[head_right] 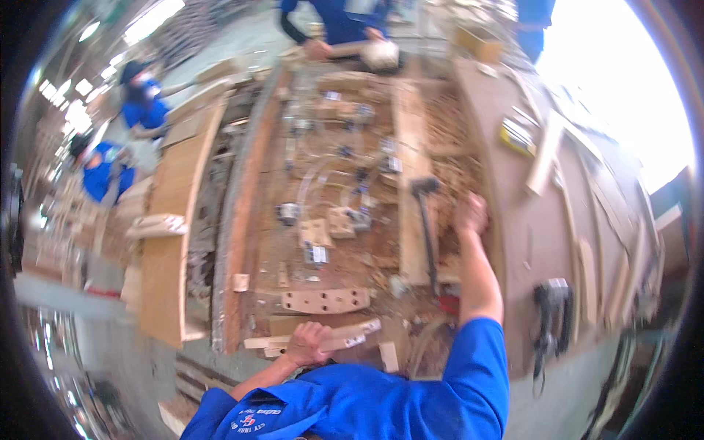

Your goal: The person assembles wooden furniture components by inserting dowels into pre-drilled holes, aligning pieces, and securing them with a pneumatic nail gun. The person repeatedly handles wooden parts and uses a hammer and nail gun to fasten joints.

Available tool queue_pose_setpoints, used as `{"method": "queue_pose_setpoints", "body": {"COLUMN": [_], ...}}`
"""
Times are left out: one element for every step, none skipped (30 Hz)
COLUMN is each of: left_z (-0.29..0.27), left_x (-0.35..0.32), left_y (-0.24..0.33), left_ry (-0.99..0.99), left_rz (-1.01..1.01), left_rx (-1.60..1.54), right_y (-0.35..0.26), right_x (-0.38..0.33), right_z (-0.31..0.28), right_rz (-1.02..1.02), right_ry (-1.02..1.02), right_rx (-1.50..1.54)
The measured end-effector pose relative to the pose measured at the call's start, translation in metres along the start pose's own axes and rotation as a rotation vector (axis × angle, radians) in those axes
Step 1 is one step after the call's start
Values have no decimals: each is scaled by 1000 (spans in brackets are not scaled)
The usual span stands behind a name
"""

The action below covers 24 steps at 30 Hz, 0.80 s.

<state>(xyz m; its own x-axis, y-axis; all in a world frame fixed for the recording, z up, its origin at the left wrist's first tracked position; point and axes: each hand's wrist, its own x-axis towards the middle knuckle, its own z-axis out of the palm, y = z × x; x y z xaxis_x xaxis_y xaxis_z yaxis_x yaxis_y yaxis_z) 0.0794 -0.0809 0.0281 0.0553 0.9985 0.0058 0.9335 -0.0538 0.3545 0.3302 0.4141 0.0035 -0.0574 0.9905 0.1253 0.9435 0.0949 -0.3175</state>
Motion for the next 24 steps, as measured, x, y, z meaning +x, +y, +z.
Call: {"method": "queue_pose_setpoints", "body": {"left_z": [0,-3,-3,-2,-1,0,-1,1,4,6,8,12,15,17,22,26,27,25,26,27,25,24,24,24], "left_x": [1,-5,-5,-4,-5,-5,-10,-14,-18,-16,-12,-12,-15,-8,-12,-10,-9,-8,-5,-6,-5,-5,-6,-6], "left_y": [-3,-3,-3,-4,-4,-5,-4,-3,-1,-3,-6,-6,-5,-7,-8,-8,-6,-5,-7,-4,-3,-5,-4,-5], "left_ry": [10,17,25,36,30,30,17,-2,7,46,82,99,63,30,10,-7,-7,-2,6,2,6,13,1,1], "left_rz": [26,-8,-9,10,10,6,-13,-25,-35,-24,1,30,19,33,-8,-15,-13,-15,-15,-5,2,4,7,8], "left_rx": [-14,-9,-27,-55,-53,-50,-42,-41,-37,-18,-6,-4,2,5,18,18,8,6,-7,-14,-16,-12,-2,-5], "right_y": [7,-3,1,9,11,16,8,4,1,3,10,10,10,12,-3,0,-3,-3,-6,-5,-5,-9,-9,-12], "right_x": [4,-2,-6,-10,-15,-21,-36,-56,-78,-101,-126,-153,-184,-210,-237,-258,-278,-293,-301,-314,-321,-326,-330,-333], "right_z": [-1,1,5,2,-2,-10,-14,-21,-31,-41,-47,-53,-59,-58,-72,-71,-70,-68,-65,-65,-60,-56,-53,-52], "right_rz": [31,24,-16,-42,-66,-78,35,47,63,93,40,117,96,-17,-93,-58,-35,15,127,202,154,102,52,-1], "right_ry": [62,57,168,291,309,326,239,116,-5,-105,-129,-186,-264,-224,-256,-369,-387,-456,-574,-642,-614,-591,-571,-552], "right_rx": [-14,19,68,108,231,347,560,723,882,1031,1051,1024,1046,930,806,858,876,898,882,931,902,876,835,794]}}
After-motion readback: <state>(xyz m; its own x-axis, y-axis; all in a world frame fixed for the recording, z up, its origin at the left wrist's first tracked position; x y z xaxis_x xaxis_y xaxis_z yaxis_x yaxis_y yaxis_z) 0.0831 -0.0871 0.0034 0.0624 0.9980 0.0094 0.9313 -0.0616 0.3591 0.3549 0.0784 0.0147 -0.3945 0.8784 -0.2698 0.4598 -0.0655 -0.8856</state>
